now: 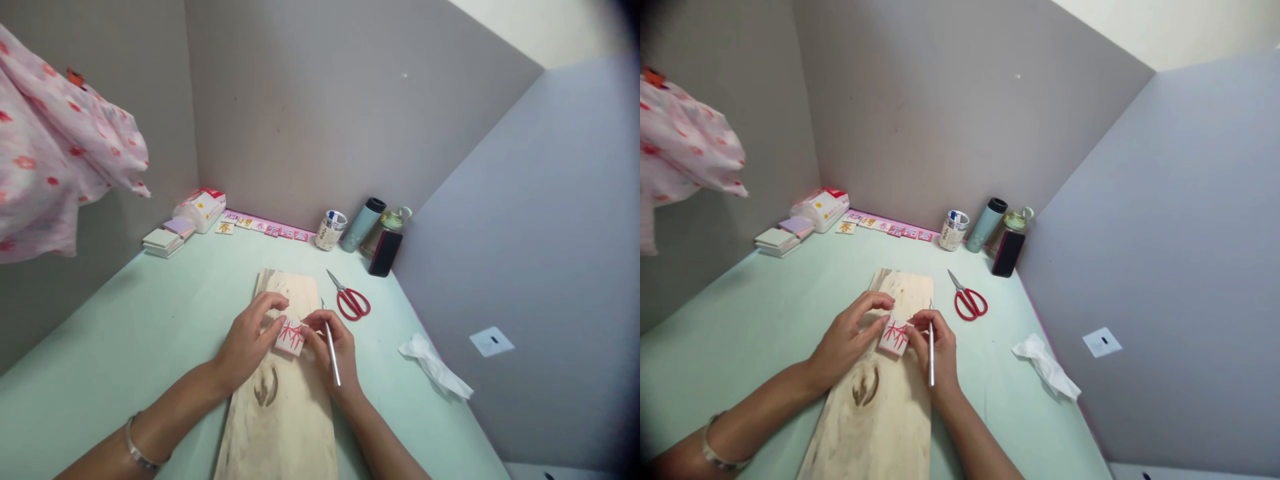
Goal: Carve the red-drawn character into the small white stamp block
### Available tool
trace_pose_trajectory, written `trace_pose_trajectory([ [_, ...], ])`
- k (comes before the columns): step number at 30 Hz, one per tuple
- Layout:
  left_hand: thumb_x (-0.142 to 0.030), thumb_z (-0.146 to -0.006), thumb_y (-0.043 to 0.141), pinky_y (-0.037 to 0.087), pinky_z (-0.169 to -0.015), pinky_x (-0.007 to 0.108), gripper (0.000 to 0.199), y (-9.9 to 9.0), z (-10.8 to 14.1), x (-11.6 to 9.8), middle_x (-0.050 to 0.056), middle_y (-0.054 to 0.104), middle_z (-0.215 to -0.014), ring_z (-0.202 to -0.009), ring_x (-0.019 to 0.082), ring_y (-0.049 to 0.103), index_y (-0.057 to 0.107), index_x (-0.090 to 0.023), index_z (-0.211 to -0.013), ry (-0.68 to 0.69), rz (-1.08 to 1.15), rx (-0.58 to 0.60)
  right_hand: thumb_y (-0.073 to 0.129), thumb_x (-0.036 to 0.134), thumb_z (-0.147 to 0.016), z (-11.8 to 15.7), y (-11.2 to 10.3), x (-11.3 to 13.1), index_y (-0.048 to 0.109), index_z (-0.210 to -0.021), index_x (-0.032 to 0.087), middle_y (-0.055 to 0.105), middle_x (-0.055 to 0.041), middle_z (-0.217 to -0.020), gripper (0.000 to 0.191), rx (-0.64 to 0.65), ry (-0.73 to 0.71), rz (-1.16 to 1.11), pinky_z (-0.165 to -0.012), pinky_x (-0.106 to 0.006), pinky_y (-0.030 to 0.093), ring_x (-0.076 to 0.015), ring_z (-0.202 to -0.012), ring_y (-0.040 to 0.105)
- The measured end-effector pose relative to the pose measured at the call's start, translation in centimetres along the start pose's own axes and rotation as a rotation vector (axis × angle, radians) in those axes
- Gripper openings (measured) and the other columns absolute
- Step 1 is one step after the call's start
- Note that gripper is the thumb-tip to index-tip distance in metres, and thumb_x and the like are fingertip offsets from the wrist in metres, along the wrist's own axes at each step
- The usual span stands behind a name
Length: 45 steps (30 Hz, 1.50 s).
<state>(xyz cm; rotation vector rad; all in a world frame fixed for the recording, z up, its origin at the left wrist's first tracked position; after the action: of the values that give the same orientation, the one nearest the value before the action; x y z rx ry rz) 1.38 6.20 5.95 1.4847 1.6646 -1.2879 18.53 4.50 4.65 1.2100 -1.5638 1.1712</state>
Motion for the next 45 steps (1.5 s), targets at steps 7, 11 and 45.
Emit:
trace_pose_trajectory([
  [7,-0.025,-0.094,0.050,0.049,-0.091,0.033,0.014,0.5,0.1,0.2,0.004,0.064,-0.108,-0.105,0.020,0.062,0.059,-0.023,-0.105,-0.025,-0.006,0.061,0.071,0.027,-0.084,0.0,-0.2,-0.2,0.063,-0.091,0.021,0.067,-0.0015,-0.083,0.012,-0.003,-0.004,0.009,-0.065,-0.027,0.054,-0.0164,-0.074,0.063],
  [11,-0.025,-0.094,0.049,0.048,-0.091,0.033,0.014,0.4,0.0,0.2,0.004,0.063,-0.107,-0.104,0.020,0.062,0.059,-0.022,-0.104,-0.024,-0.008,0.063,0.071,0.027,-0.084,0.0,-0.1,-0.1,0.063,-0.091,0.021,0.067,-0.0012,-0.083,0.013,0.004,-0.009,0.021,-0.065,-0.026,0.054,-0.0163,-0.074,0.063],
  [45,-0.022,-0.092,0.052,0.051,-0.092,0.035,0.018,1.4,0.2,0.6,0.005,0.064,-0.109,-0.102,0.021,0.063,0.061,-0.024,-0.107,-0.038,-0.012,0.147,0.072,0.029,-0.082,-0.1,-0.2,-0.1,0.064,-0.089,0.022,0.067,-0.0009,-0.080,0.013,-0.006,0.003,0.016,-0.063,-0.027,0.054,-0.0169,-0.072,0.064],
])
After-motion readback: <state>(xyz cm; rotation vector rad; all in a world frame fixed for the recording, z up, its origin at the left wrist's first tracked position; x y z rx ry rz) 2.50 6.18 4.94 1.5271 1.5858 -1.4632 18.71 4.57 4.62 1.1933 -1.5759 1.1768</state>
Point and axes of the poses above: each hand's wrist, its own z-axis away from the middle knuckle, its own y-axis out of the palm, x = y × z, the point moved 8 cm from there along -z, towards the middle knuckle
